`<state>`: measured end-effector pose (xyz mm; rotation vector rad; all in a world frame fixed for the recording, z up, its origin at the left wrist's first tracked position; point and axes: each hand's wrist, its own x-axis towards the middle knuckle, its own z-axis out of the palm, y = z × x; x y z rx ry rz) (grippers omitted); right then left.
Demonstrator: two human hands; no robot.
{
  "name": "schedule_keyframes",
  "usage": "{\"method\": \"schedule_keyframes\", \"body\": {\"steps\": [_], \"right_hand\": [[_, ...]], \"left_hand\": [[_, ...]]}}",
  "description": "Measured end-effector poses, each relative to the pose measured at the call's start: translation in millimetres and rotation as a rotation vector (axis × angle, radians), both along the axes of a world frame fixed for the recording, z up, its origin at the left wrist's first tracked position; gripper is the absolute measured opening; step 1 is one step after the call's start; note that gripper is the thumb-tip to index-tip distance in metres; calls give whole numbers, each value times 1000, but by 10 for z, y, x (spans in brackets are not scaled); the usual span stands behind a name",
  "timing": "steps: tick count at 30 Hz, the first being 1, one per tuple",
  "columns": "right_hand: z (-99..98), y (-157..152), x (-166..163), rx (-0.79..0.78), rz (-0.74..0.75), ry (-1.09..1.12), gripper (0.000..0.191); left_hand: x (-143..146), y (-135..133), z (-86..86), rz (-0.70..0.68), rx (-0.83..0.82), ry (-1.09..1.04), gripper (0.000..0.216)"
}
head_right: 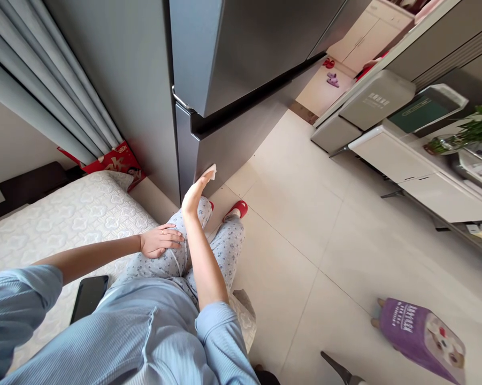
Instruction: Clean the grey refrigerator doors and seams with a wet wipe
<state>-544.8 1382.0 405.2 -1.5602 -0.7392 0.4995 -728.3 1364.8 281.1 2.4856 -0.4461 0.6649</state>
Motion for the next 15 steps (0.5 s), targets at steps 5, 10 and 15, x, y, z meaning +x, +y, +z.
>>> {"method": "schedule_keyframes", "body": {"steps": [5,10,15], "right_hand": [[666,-133,-139,72,8,-305,73],[1183,-106,8,180,32,-593,77],[1295,-115,273,201,113,-638,75]], "left_hand": [[-30,1,79,12,11,119,54],[-103,-95,156,183,17,75,53],[-461,-42,133,1009,-239,171,49]]}}
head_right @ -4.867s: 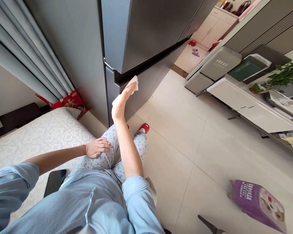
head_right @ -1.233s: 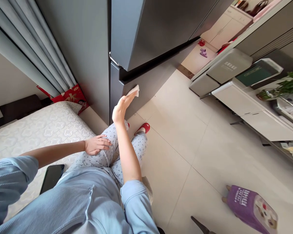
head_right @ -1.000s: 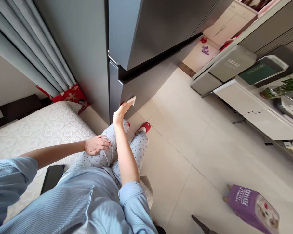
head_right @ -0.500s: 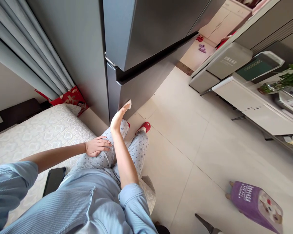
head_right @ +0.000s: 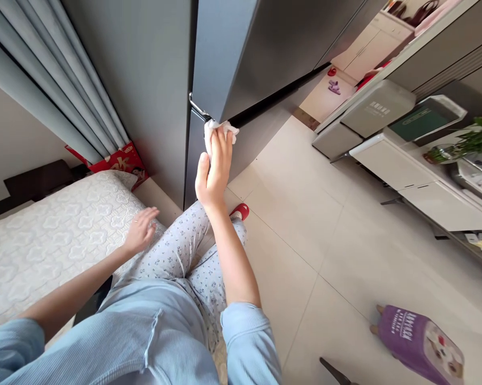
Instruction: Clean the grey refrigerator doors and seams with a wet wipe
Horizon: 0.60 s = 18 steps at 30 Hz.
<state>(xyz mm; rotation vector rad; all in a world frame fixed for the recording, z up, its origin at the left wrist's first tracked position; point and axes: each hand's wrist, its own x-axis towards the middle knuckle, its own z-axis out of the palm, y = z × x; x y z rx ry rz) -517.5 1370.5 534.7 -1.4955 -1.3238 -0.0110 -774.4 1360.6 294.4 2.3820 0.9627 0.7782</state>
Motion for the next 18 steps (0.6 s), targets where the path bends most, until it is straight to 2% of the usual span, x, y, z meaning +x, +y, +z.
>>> {"method": "schedule_keyframes", "body": {"steps": [4,7,9,11,14,16,18], "right_hand": [[-200,-35,144,-211,58,-125,68],[-411,-17,200,-379,166,-259,58],[-561,0,207,-442,238,-252,54],[-728,1,199,-479,294,-189,53],[-1009,-40,189,-562,352,-194,54],[-1190,-83,195,-632,353,-368,58],[-1330,-116,209,-668,314,-640,61]], "left_hand": [[-559,309,-7,802,-228,71,64],[-977,556,2,1071,-286,92,75],[-1159,673,-3,1222,-314,101,72],[-1236,744,-20,1305,-328,116,64],[-1219,783,-51,1295,-302,126,57],[-1185,781,-60,1285,-283,118,57],[-1165,772,-58,1276,-280,109,58]]}}
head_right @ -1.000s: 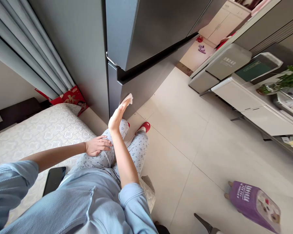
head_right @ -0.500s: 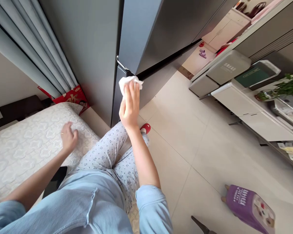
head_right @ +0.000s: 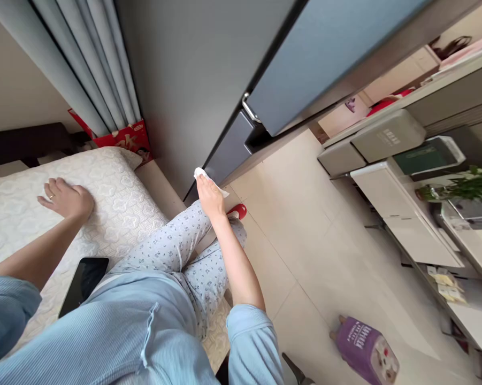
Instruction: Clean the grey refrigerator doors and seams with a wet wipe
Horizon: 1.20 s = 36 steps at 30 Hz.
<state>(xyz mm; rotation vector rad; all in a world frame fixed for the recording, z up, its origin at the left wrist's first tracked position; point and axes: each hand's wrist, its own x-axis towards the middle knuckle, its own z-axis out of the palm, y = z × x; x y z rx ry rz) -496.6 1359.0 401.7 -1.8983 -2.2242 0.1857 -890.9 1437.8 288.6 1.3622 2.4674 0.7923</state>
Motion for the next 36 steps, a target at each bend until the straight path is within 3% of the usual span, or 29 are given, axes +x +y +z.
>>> {"method": "schedule_keyframes", "body": {"steps": [3,5,12,15,17,22,25,36], "right_hand": [[-51,4,30,108,54,-312,59],[72,48,63,222,45,-408,56],[1169,348,261,775,-174,-607,56],[1303,392,290,936,-143,-681,58],[1166,348,271,882,-121,-708,57],[522,129,170,497,-138,-649,58],[236,37,102,299,-129,-609,59],[-285,-59,-187,-155,-20,-501,63]], "left_hand": [[4,-15,9,-18,-8,-1,58],[3,-22,12,-19,-13,0,59],[11,-22,9,-47,13,-39,59],[10,-15,-8,-39,15,-49,57],[9,-11,-21,-27,19,-47,56],[11,-5,-40,-12,21,-61,57],[14,-6,-37,-16,21,-63,56],[30,-11,33,-26,-20,-67,58]]}}
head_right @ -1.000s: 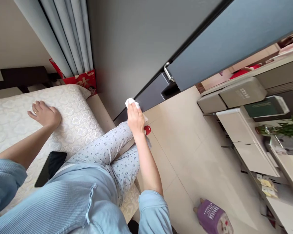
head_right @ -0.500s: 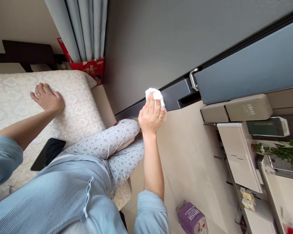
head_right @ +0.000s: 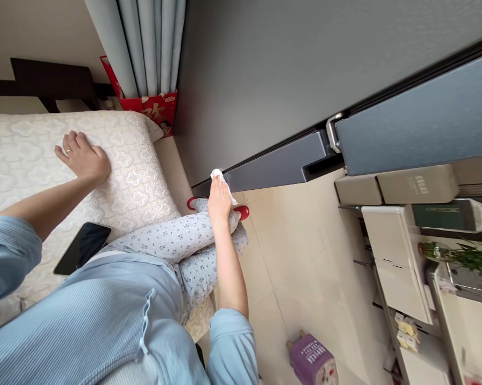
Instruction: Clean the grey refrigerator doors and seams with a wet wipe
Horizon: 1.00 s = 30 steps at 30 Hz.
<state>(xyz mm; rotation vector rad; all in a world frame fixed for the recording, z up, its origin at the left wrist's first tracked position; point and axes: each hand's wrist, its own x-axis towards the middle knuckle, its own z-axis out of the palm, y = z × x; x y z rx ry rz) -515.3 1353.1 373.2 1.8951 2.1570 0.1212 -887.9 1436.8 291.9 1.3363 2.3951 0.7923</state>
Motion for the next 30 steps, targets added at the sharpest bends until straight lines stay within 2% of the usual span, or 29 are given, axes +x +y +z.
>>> {"method": "schedule_keyframes", "body": {"steps": [6,10,12,14,20,22,25,30], "right_hand": [[-67,60,-90,-160,24,14,65],[-56,57,-131,-111,-36,-10,64],[0,47,-136,-1,-73,-24,63],[136,61,-125,144,-108,-34,63],[865,265,-17,708,-207,-63,60],[984,314,25,828,-203,-87,60],[885,301,59,799,-195,-100,61],[315,98,50,502,-195,-93,61]], "left_hand": [[11,-3,22,0,0,-20,59],[15,6,11,4,-13,-2,59],[17,11,3,9,-7,0,58],[16,14,-3,10,3,-5,58],[-2,3,-5,-13,13,7,55],[-7,-3,-3,-41,20,14,51],[-10,-7,-5,-35,17,27,52],[-11,-3,-32,-21,36,9,57]]}}
